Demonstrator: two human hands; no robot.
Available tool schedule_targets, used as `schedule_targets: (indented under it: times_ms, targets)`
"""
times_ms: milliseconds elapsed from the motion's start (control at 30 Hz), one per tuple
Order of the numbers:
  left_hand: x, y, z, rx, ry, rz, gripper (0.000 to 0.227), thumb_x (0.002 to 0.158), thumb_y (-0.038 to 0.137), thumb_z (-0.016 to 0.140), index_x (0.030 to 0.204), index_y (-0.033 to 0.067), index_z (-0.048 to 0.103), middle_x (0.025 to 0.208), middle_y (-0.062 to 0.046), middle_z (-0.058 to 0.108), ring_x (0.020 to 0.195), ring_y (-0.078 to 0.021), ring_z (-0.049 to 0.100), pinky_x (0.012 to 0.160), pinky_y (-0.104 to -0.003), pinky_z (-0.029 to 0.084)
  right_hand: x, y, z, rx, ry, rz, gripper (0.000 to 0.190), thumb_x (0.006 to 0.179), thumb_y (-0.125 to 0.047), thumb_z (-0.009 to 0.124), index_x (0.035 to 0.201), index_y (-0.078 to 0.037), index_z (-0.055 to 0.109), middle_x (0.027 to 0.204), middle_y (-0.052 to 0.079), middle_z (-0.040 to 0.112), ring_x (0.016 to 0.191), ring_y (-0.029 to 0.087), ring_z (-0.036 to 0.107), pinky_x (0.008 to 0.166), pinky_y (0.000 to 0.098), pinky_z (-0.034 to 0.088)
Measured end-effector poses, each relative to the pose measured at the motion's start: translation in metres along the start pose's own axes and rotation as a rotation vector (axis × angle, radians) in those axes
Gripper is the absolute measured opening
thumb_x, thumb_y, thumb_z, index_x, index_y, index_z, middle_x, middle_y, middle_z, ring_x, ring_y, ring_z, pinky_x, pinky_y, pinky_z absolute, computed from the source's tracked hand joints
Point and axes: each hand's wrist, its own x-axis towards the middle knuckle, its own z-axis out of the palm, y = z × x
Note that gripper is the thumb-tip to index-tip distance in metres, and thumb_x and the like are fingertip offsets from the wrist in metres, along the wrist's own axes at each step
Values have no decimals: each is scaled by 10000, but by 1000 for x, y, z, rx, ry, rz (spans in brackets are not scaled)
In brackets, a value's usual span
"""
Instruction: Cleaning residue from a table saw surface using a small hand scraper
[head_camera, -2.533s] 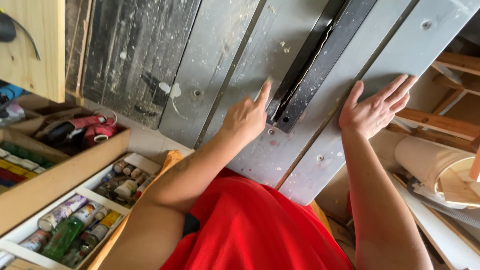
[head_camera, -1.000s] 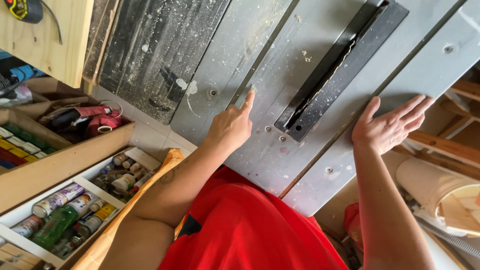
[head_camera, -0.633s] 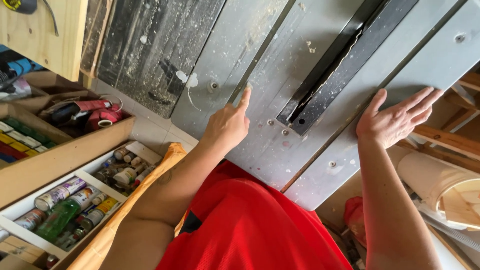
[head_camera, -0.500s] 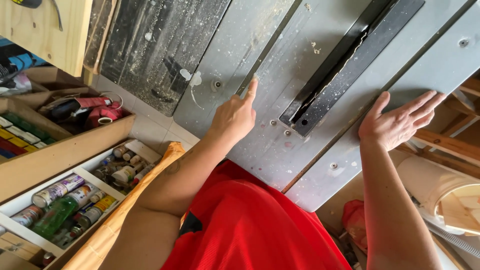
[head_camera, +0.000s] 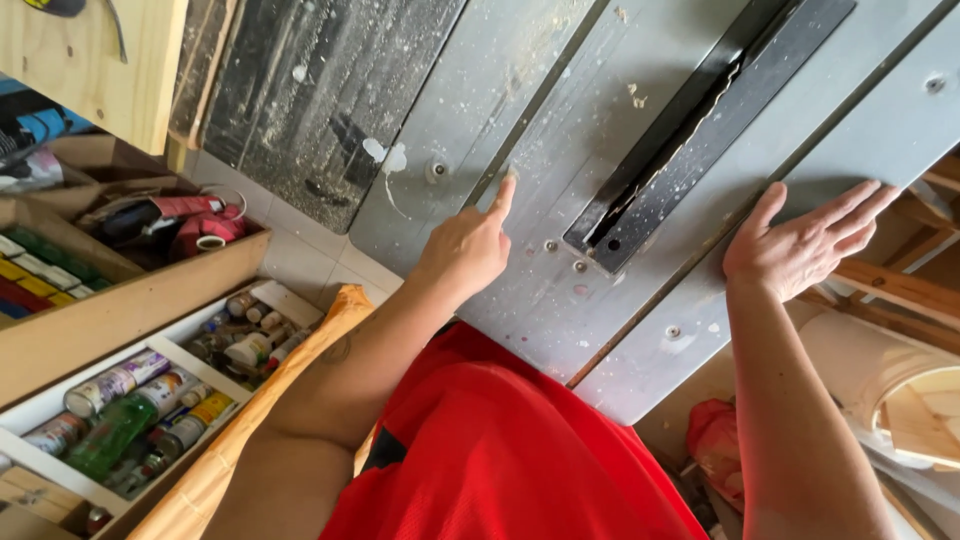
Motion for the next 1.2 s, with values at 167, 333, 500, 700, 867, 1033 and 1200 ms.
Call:
schedule_targets:
  times_ms: [167, 333, 500, 700, 867, 1033, 1200]
  targets:
    - [-1, 0, -4, -23, 10, 2, 762, 1101, 200, 466, 1745, 231, 61, 815, -92, 620, 553, -180, 528, 476, -336, 438, -1, 1, 0, -28, 52, -40, 807, 1321, -541, 575, 1786, -89, 96, 1812, 5, -12, 1581, 420, 373, 1144, 592, 549]
    - [6, -2, 3, -43, 17, 13, 749, 1098, 204, 457, 1744, 219, 78, 782, -83, 594, 576, -191, 522, 515, -355, 445, -1, 3, 1, -24, 38, -38, 791, 1333, -566, 542, 1790, -97, 99, 1807, 2, -23, 1603, 427, 349, 1249, 592, 479]
    - [4, -9, 7, -12, 70, 24, 748, 1101, 232, 477, 1743, 257, 92, 899, -138, 645, 619, -232, 577, 547, -385, 484, 1, -3, -1, -21, 52, -39, 793, 1335, -554, 559, 1789, -90, 103, 1808, -2, -18, 1585, 428, 377, 1221, 606, 492]
    - [11, 1, 10, -71, 121, 70, 738, 1110, 200, 471, 1737, 229, 83, 834, -109, 598, 549, -211, 523, 482, -367, 438, -6, 10, 4, -10, 50, -34, 794, 1356, -648, 474, 1798, -128, 69, 1815, -27, -36, 1622, 445, 369, 1216, 635, 519]
    - [-6, -3, 8, -29, 9, -8, 750, 1101, 241, 474, 1742, 259, 86, 982, -181, 651, 697, -311, 644, 625, -438, 525, 2, 3, 3, -12, -7, 12, 818, 1338, -645, 483, 1798, -130, 44, 1808, -11, -62, 1658, 448, 273, 1211, 636, 503]
    - [-3, 3, -2, -42, 62, 14, 756, 1101, 183, 476, 1743, 226, 79, 770, -83, 615, 531, -187, 517, 471, -345, 432, 2, 4, 5, -22, 32, -30, 804, 1350, -661, 443, 1795, -116, 54, 1813, -13, -50, 1637, 438, 343, 1221, 617, 514]
    - [3, 6, 1, -62, 1, -35, 763, 1131, 238, 454, 1742, 268, -2, 1040, -180, 653, 622, -234, 598, 533, -360, 497, 0, 11, 11, -19, 13, -7, 815, 1346, -679, 463, 1806, -159, 37, 1815, -35, -65, 1658, 460, 295, 1187, 651, 518]
